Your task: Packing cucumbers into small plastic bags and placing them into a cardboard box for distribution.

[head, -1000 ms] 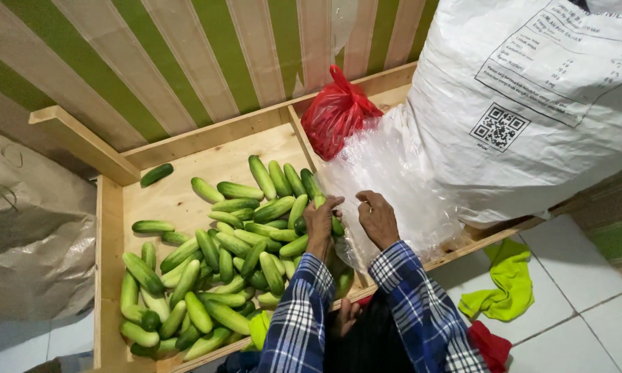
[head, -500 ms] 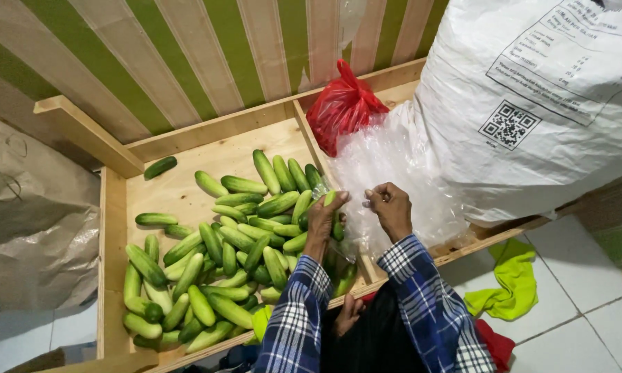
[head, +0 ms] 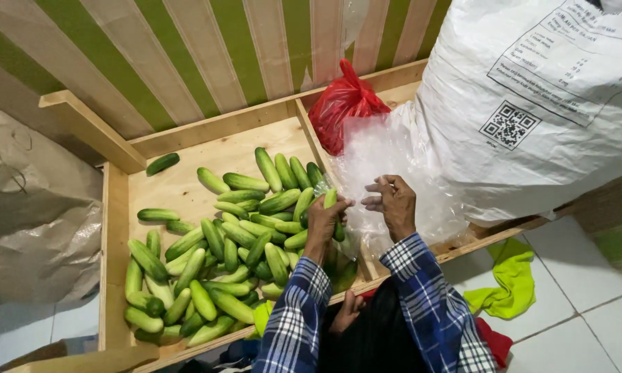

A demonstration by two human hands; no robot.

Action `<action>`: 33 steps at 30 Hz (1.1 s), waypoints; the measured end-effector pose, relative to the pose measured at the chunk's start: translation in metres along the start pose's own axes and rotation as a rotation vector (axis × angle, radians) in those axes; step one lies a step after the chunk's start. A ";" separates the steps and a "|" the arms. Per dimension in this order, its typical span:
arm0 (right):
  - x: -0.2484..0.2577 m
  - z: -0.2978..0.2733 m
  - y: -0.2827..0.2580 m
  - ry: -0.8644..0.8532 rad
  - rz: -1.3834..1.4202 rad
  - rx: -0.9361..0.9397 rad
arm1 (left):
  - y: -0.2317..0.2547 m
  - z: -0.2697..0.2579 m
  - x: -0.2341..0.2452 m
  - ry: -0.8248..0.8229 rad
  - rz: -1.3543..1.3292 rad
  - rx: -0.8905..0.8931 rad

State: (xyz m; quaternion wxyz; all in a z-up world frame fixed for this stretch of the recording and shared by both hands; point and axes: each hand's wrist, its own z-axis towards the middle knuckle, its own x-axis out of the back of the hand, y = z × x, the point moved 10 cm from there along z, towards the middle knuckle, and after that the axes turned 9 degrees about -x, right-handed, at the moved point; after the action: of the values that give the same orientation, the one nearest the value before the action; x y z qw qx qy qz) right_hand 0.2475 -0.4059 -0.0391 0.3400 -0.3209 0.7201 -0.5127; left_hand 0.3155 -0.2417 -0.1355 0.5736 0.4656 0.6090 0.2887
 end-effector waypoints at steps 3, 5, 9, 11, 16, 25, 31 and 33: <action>-0.008 -0.004 -0.001 -0.047 0.019 -0.013 | 0.005 -0.010 0.015 0.019 0.052 -0.017; -0.017 -0.008 -0.001 -0.094 0.011 0.000 | 0.024 -0.029 0.020 0.014 0.066 -0.033; -0.025 -0.013 0.005 -0.130 -0.043 0.047 | 0.012 -0.042 0.048 0.002 0.059 -0.045; -0.030 -0.011 0.017 -0.143 -0.022 0.040 | 0.021 -0.053 0.061 0.021 0.084 -0.053; -0.059 -0.041 0.037 -0.182 -0.087 0.004 | 0.061 -0.084 0.092 0.122 0.005 -0.057; -0.123 -0.094 0.056 -0.449 -0.187 0.010 | 0.139 -0.116 0.123 0.192 -0.186 -0.156; -0.146 -0.132 0.039 -0.475 -0.180 0.022 | 0.149 -0.137 0.156 0.343 -0.173 -0.147; -0.140 -0.163 -0.013 -0.163 -0.479 0.402 | 0.150 -0.147 0.177 0.500 -0.310 -0.168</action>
State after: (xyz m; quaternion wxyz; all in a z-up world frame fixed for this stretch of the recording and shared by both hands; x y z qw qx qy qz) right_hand 0.1941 -0.2112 0.0354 0.3230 -0.4478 0.4786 -0.6828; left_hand 0.2246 0.0039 -0.0525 0.4796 0.2326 0.7691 0.3528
